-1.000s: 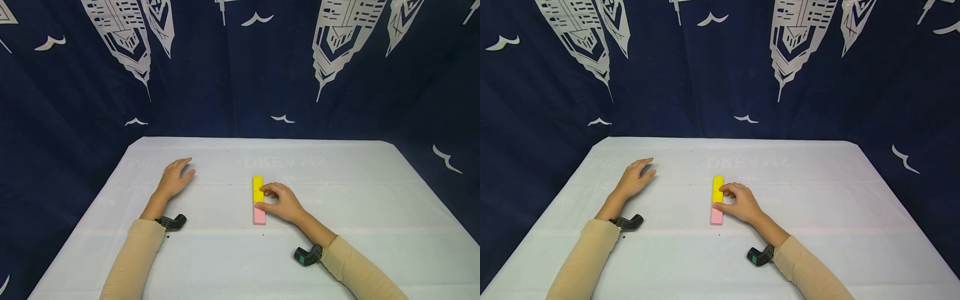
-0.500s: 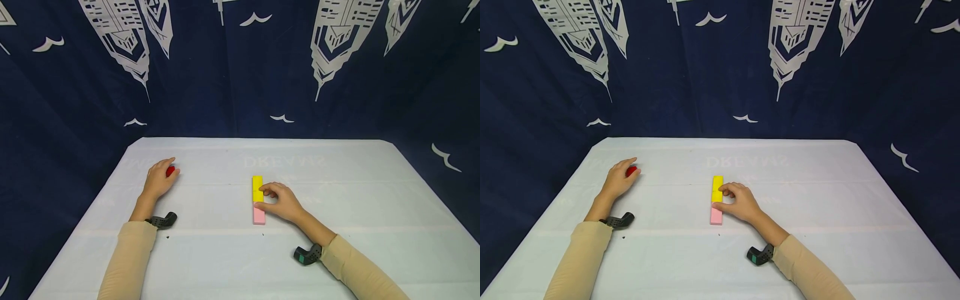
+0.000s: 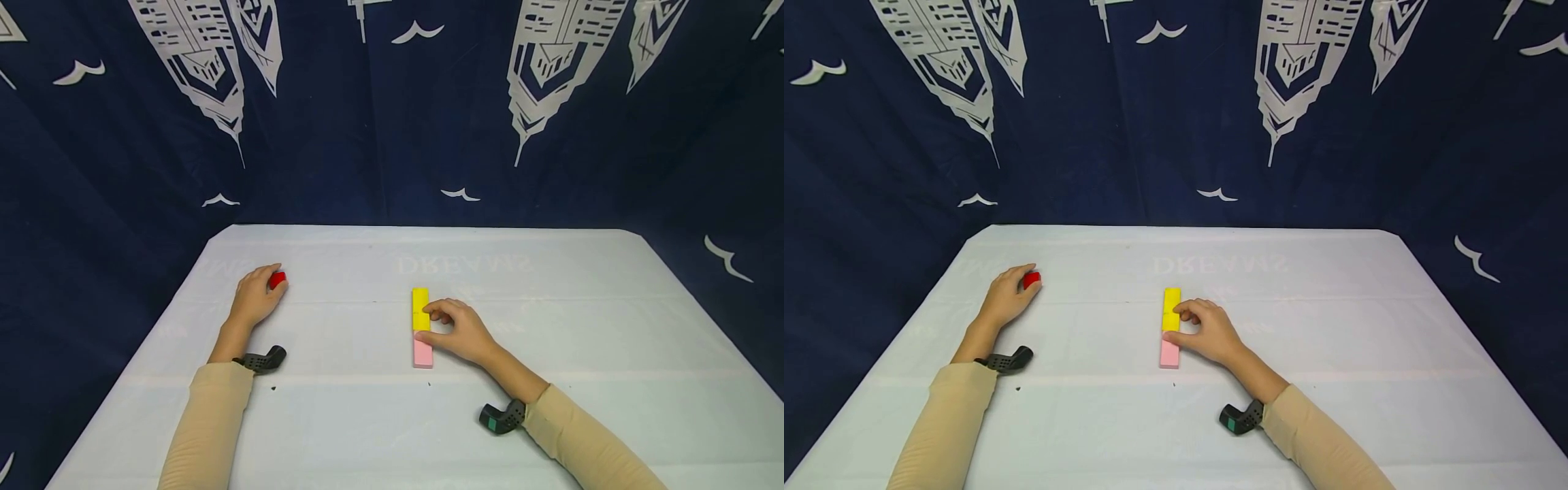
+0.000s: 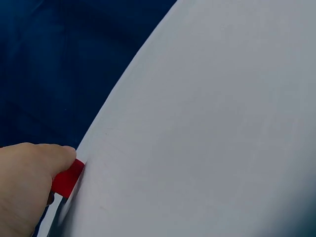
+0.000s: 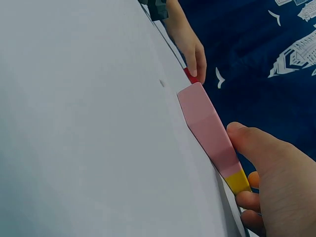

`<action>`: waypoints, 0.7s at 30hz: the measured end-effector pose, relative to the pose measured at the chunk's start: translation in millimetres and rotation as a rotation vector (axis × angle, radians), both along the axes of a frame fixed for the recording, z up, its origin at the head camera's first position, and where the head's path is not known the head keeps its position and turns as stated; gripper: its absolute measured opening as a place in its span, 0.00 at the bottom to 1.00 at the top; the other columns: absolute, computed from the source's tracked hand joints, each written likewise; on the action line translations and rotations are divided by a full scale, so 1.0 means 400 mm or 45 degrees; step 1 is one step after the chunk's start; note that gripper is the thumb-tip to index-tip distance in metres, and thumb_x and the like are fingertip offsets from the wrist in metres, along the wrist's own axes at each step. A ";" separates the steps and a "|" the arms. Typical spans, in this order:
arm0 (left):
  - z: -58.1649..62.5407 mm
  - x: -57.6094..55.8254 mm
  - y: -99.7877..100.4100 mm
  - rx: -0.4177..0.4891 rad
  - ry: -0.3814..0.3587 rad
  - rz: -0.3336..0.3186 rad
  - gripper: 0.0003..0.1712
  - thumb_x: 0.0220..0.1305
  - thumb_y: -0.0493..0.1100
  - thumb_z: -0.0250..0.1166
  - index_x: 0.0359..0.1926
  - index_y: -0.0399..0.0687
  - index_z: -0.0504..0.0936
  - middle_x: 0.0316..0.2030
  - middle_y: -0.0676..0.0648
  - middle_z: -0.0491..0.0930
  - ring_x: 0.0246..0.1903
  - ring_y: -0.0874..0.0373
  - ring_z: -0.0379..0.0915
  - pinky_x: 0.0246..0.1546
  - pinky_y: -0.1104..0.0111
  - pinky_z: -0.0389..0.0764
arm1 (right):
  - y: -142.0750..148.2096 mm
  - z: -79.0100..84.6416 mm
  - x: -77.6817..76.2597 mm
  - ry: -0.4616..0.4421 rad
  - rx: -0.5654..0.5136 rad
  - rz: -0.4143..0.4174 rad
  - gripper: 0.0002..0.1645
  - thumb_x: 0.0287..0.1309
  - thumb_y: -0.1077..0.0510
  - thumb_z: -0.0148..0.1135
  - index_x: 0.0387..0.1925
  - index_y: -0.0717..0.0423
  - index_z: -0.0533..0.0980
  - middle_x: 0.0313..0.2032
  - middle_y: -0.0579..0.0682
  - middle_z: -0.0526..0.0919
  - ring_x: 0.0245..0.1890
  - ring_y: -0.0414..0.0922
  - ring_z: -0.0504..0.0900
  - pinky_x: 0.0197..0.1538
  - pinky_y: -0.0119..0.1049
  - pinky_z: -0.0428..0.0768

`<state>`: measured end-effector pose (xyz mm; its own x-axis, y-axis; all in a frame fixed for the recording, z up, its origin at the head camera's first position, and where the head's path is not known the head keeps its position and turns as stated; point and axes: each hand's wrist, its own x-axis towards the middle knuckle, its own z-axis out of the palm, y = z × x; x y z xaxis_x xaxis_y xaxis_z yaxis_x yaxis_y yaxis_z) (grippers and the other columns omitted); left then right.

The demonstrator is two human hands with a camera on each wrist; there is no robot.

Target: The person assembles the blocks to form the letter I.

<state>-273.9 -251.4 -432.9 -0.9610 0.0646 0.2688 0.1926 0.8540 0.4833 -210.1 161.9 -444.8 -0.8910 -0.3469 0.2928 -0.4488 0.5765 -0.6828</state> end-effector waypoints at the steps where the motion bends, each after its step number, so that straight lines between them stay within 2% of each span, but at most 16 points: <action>1: -0.002 0.000 -0.001 0.001 0.005 -0.002 0.27 0.68 0.43 0.58 0.64 0.31 0.70 0.62 0.29 0.69 0.63 0.33 0.61 0.67 0.44 0.52 | 0.000 0.000 0.000 0.001 0.003 -0.001 0.28 0.45 0.47 0.78 0.47 0.55 0.80 0.37 0.44 0.79 0.37 0.43 0.75 0.44 0.39 0.77; 8: -0.009 0.000 -0.002 0.008 0.016 -0.015 0.24 0.68 0.38 0.58 0.62 0.31 0.72 0.60 0.28 0.70 0.62 0.33 0.62 0.65 0.44 0.56 | 0.000 0.001 0.000 -0.001 0.013 -0.006 0.29 0.45 0.47 0.78 0.47 0.55 0.80 0.37 0.44 0.79 0.37 0.43 0.74 0.44 0.39 0.76; 21: -0.003 0.003 0.003 0.018 -0.069 0.024 0.25 0.69 0.37 0.58 0.64 0.33 0.70 0.62 0.30 0.68 0.64 0.34 0.59 0.65 0.44 0.60 | 0.002 -0.003 -0.002 0.001 0.001 0.000 0.28 0.45 0.47 0.78 0.47 0.54 0.80 0.36 0.43 0.78 0.36 0.43 0.74 0.43 0.38 0.76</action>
